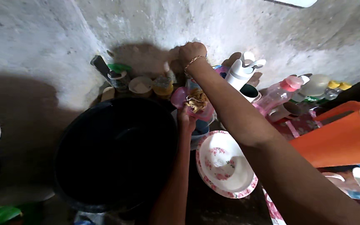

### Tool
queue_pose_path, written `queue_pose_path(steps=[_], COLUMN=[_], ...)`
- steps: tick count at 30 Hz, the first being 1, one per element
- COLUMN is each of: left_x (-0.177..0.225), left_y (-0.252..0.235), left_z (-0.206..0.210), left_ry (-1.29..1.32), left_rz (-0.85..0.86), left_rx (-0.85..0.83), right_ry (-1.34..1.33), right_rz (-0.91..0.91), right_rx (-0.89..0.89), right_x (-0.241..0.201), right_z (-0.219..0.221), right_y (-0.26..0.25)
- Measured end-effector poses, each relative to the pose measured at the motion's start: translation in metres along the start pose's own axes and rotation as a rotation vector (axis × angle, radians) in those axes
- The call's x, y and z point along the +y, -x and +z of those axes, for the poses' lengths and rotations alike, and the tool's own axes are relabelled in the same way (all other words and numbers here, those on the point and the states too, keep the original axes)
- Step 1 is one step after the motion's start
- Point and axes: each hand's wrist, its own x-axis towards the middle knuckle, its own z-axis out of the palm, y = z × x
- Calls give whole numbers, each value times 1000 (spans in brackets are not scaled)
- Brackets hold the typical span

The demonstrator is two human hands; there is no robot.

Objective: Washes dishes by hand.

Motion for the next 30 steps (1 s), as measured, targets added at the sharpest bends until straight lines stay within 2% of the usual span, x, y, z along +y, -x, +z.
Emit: queue_pose_path(steps=[4, 7, 8, 9, 12, 13, 15, 18, 22, 26, 27, 29, 30], left_x=[2, 5, 7, 9, -1, -3, -8, -12, -2, -6, -6, 0, 4], left_y=[1, 2, 3, 3, 3, 6, 15, 24, 24, 40, 41, 39, 37], left_z=[-4, -6, -5, -5, -13, -14, -14, -13, -16, -6, -5, -5, -6], left_ry=[-7, -75, -93, -104, -199, -269, -391, -338, -196, -223, -217, -238, -248], left_rz=[9, 32, 51, 79, 143, 144, 118, 34, 48, -26, -27, 19, 55], left_rx=[-7, -10, 14, 26, -34, -64, -93, -123, 4, -86, -85, -35, -16], right_ry=[-115, -322, -360, -386, -407, -415, -476, -565, -603, -534, -530, -562, -603], right_rz=[-68, -151, -228, -328, -534, -550, -500, -404, -431, -382, -394, -408, -383], right_rx=[95, 392, 482, 499, 251, 176, 160, 151, -99, 82, 58, -109, -119], right_x=[19, 58, 71, 82, 103, 104, 99, 77, 66, 78, 78, 75, 75], right_z=[-1, 18, 34, 54, 134, 153, 173, 170, 161, 168, 164, 137, 120], right_y=[8, 42, 58, 70, 93, 93, 89, 107, 149, 124, 113, 99, 96])
